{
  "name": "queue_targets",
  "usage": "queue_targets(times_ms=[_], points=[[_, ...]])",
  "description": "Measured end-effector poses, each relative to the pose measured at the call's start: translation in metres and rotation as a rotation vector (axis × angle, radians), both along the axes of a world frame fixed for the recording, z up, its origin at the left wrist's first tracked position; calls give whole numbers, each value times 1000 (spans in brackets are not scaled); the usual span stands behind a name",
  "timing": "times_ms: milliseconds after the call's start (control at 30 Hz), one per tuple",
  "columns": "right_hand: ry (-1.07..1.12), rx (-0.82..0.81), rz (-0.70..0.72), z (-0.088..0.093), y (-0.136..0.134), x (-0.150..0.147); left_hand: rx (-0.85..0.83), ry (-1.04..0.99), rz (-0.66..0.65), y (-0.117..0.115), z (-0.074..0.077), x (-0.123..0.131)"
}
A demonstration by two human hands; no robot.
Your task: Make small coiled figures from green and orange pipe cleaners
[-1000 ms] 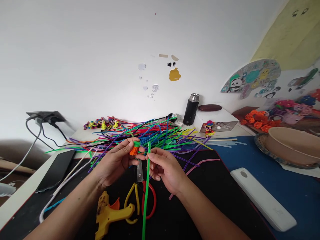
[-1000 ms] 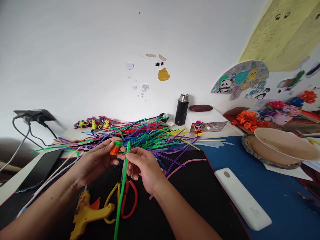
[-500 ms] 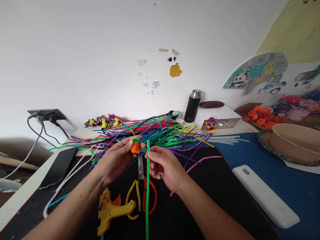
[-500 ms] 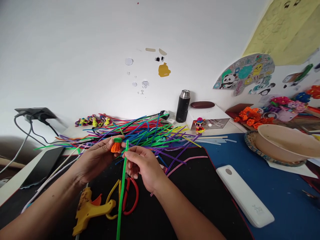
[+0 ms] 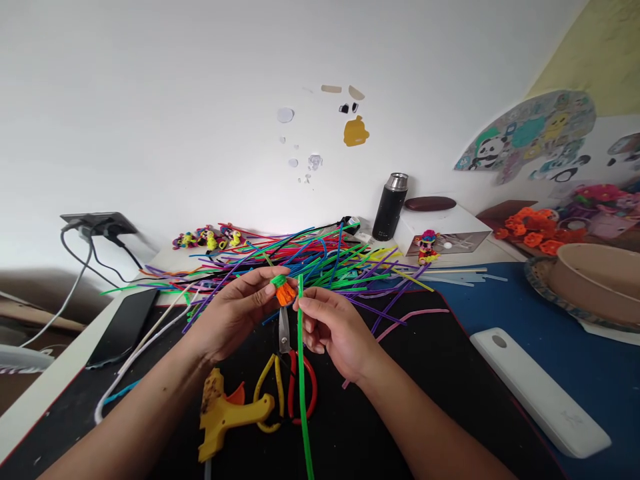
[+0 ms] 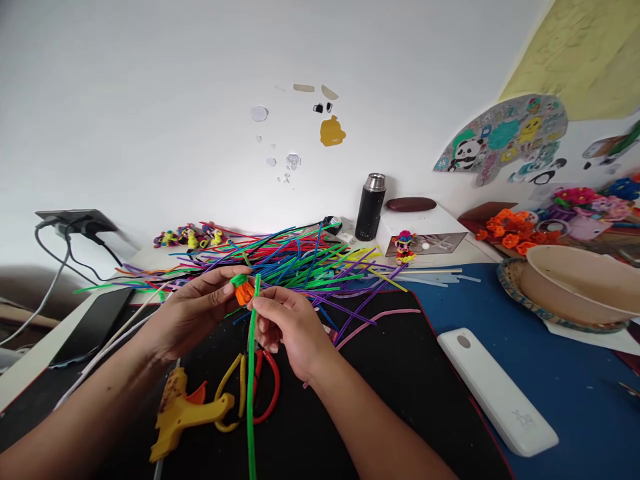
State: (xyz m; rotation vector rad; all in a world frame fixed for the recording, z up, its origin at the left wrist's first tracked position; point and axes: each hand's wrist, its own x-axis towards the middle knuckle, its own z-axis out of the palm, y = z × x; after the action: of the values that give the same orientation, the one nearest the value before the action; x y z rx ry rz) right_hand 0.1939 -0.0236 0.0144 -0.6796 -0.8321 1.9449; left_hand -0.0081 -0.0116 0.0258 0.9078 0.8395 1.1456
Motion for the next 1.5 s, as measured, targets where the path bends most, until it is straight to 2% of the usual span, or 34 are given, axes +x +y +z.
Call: queue_targets(times_ms=[667, 967, 1233, 1400, 1500], points=[[-55, 48, 20, -3, -3, -3, 77, 63, 81, 1, 3, 7], [-76, 73, 10, -1, -4, -3, -9, 42, 54, 0, -1, 5], [-48, 68, -47, 2, -1, 3, -81, 6, 19, -2, 5, 7], [-103, 89, -45, 0, 0, 2, -41, 42, 67, -1, 3, 8], [-197, 169, -46, -3, -1, -1, 7, 82, 96, -1, 3, 8]])
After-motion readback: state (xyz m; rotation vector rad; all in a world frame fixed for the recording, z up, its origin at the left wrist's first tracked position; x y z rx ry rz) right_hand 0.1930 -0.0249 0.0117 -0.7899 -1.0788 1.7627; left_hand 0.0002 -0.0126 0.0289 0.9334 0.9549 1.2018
